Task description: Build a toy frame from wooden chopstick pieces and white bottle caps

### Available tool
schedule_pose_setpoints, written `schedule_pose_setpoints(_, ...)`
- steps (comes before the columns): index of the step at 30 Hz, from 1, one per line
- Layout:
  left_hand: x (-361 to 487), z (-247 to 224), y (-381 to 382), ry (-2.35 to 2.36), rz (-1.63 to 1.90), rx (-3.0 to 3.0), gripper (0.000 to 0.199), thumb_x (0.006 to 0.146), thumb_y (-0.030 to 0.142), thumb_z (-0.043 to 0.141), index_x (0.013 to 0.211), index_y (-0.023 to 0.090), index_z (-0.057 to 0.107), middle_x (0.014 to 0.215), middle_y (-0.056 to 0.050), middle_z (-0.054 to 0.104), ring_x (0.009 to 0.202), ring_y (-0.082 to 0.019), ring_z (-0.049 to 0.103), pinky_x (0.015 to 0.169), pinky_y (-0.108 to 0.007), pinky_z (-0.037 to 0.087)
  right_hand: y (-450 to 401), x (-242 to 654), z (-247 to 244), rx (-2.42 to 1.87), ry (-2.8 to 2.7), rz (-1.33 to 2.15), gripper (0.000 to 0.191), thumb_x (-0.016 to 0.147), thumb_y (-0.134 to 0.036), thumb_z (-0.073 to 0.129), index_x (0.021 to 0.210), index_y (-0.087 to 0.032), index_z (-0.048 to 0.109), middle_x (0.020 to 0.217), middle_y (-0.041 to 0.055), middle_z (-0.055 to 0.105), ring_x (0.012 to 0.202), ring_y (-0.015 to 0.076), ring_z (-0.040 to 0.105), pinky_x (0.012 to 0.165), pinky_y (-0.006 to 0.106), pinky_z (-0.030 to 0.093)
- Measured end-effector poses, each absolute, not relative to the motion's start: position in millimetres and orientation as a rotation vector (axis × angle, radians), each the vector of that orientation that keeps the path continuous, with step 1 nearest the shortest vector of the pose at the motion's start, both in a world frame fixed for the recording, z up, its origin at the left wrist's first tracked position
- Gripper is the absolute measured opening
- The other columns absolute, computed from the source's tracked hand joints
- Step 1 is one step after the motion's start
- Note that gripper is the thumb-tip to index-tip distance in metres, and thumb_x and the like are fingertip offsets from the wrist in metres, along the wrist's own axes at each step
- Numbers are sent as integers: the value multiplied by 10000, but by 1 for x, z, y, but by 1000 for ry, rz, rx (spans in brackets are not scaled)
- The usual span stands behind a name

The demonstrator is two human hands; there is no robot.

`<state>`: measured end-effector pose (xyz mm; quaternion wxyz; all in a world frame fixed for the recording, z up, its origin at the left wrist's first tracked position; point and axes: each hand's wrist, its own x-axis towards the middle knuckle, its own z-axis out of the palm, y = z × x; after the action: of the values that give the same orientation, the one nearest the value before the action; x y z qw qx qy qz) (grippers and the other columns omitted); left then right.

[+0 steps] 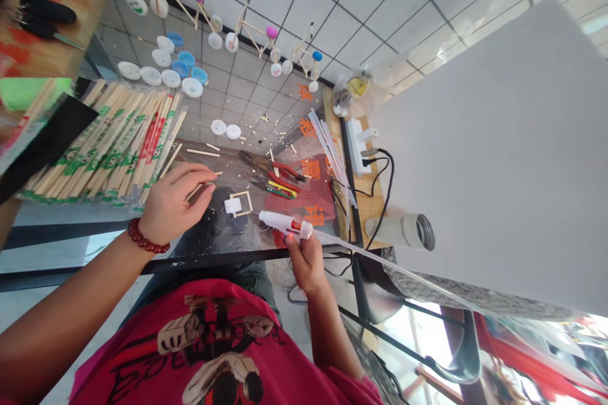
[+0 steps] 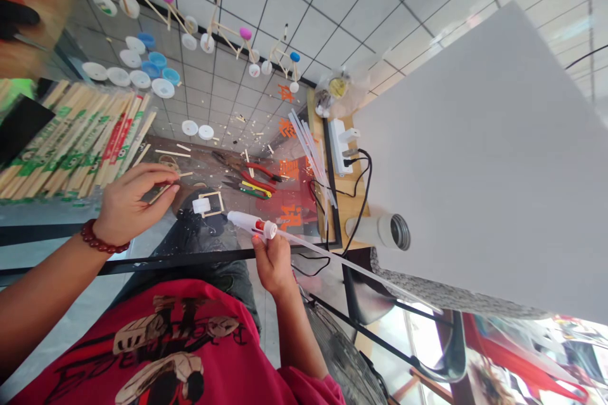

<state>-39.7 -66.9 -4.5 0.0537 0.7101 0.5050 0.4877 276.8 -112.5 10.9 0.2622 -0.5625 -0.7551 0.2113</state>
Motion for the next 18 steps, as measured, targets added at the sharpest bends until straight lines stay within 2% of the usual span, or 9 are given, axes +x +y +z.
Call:
schedule_pose_setpoints(8,-39,-4,-67,1532,1491,2159,168,909,86,694,1050,178,699,1062,-91,758,940,-190,743,853,-327,623,-113,278,7,-1563,-2013,581,320,1024,-416,505,1164,-194,689,883,80,757,752,250,678,700,370,518)
schedule_pose_setpoints(18,-39,-4,-67,1532,1489,2164,178,913,91,692,1051,203,688,1059,-73,755,931,-191,744,832,-336,629,-117,282,2,-1597,-1954,649,335,1016,-429,525,1204,-200,683,1005,104,779,897,289,721,806,419,548)
